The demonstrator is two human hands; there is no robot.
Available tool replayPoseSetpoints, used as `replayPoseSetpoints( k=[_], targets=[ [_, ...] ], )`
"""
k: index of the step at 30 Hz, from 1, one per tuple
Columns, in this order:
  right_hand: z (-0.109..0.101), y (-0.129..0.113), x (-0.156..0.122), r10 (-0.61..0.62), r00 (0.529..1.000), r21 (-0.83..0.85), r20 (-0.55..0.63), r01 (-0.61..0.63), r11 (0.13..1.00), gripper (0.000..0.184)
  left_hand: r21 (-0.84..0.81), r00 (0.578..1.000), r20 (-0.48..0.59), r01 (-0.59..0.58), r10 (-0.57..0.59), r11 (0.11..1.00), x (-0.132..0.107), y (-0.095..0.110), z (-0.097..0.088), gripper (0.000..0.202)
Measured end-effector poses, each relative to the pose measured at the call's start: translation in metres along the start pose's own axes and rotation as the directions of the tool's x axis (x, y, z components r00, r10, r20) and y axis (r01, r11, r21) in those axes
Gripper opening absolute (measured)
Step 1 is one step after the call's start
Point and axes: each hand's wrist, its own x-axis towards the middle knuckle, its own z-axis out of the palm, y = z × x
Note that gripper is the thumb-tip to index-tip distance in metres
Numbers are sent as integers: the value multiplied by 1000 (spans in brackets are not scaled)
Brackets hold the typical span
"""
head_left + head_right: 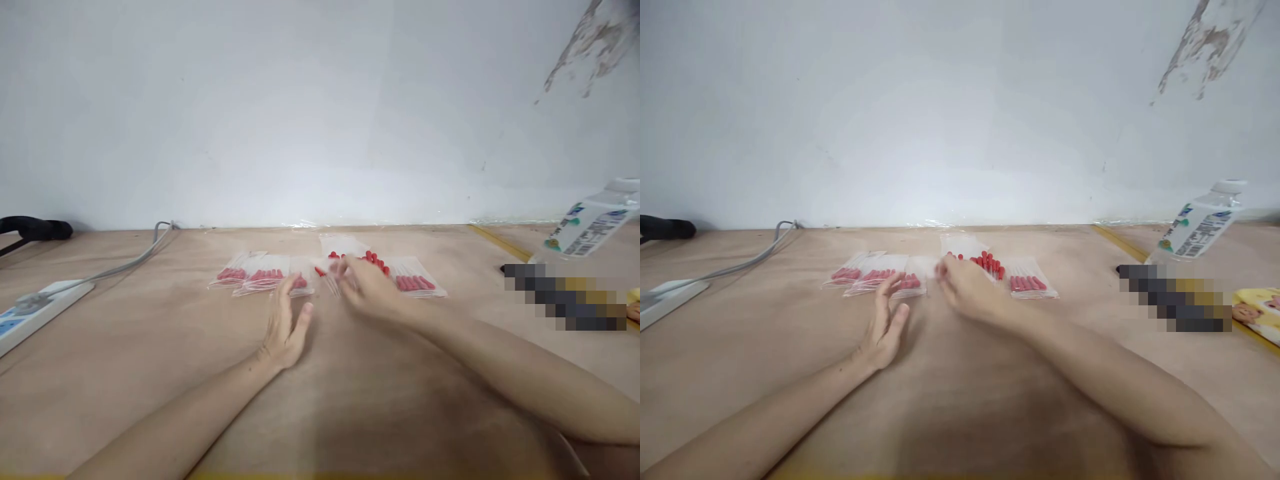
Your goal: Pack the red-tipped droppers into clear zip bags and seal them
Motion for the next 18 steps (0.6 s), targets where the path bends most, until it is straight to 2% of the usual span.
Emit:
replayPoseSetpoints(
  k=[2,3,5,7,9,11,12,14,16,18],
  targets=[
    [11,-20,-33,7,987,-84,159,6,996,10,-3,998,-61,-2,2,1000,2,-1,0,41],
    [13,-27,-44,7,968,-58,250,7,998,17,10,998,-62,-8,8,1000,3,-1,-1,39],
    [11,-31,-55,-20,930,31,368,9,999,32,54,1000,-19,-23,24,998,5,1,-2,33],
    [1,-19,-51,-12,918,103,395,-31,994,35,116,997,68,-46,38,992,5,4,-2,25],
    [-12,7,-36,101,940,111,325,-144,983,27,156,982,180,-79,50,985,4,9,-2,19],
    [-24,42,-19,307,944,61,125,-316,947,27,161,956,289,-95,45,982,1,13,-1,19],
    [-28,60,-12,394,919,14,11,-394,919,25,158,940,338,-93,35,983,-1,15,0,21],
    [-33,90,0,526,834,-51,-168,-540,840,21,162,903,429,-87,10,983,-3,17,0,29],
    [-33,112,7,565,796,-39,-219,-585,810,21,157,855,519,-104,8,982,-3,17,-1,37],
    [-30,124,11,588,784,-15,-199,-603,798,20,132,804,594,-127,24,983,0,14,-3,42]
  ],
)
